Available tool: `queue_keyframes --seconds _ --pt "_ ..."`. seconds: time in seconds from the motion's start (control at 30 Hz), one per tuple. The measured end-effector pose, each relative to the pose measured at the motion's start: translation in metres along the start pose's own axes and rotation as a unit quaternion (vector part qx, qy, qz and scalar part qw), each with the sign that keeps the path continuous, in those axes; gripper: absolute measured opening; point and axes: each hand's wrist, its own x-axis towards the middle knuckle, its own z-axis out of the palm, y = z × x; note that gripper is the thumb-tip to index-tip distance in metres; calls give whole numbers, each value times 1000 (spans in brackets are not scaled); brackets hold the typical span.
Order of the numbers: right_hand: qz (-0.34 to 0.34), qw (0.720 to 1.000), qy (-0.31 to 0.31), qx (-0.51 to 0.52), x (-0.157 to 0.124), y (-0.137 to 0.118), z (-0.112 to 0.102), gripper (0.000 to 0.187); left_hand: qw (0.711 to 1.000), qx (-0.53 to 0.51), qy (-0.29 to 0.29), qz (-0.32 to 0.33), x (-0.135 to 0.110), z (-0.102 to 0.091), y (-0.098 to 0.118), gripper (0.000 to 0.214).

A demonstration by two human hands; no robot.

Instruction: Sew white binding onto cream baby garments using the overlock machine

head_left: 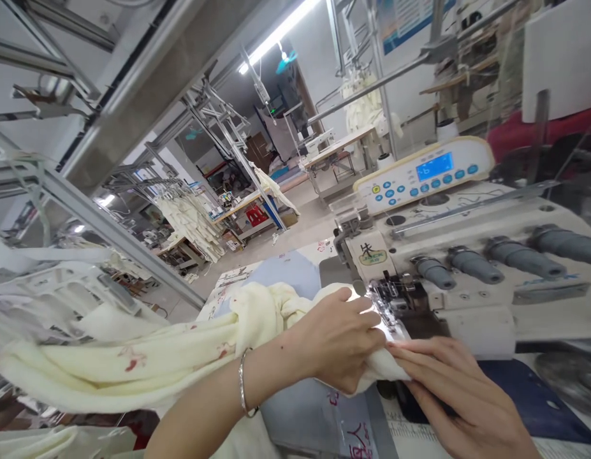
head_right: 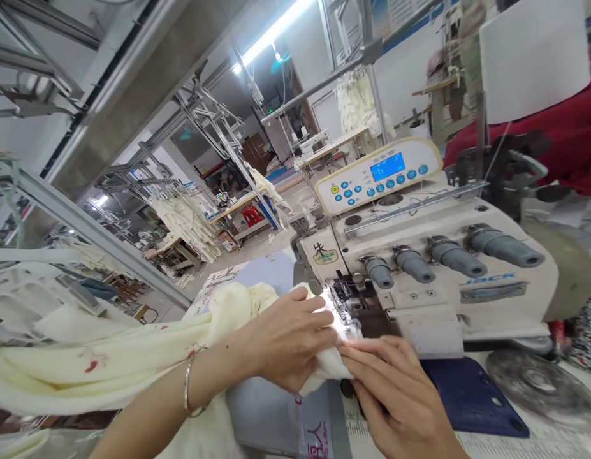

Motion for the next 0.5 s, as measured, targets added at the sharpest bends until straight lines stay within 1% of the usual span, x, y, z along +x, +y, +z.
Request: queue_keyframes --seconds 0.07,0.1,0.17,0.23,0.3,0.33,0.4,0.43,0.5 --pt "7 1000 -5 5 1 0 -1 24 997 -72 -13 -3 -3 -6 -3 20" --pt "16 1000 -13 7 1 -1 -2 23 993 -115 -7 -11 -6 -6 -5 27" --pt "41 999 -32 7 1 -2 -3 21 982 -183 27 -30 -12 3 -12 35" --pt "64 997 -45 5 1 -3 -3 23 976 -202 61 -54 -18 18 -18 31" --pt "78 995 -55 5 0 -4 -4 27 977 -181 67 -92 -25 30 -22 23" --pt "82 995 -60 5 1 -5 -4 29 978 -166 64 -111 -28 33 -22 20" --pt "94 994 -64 6 1 -4 -5 35 979 -142 63 -130 -32 31 -18 15" --pt "98 992 -73 8 2 -4 -6 38 979 -153 69 -119 -32 26 -15 13" --pt "104 989 -107 20 2 -4 -9 40 971 -209 90 -69 -30 15 -9 15"
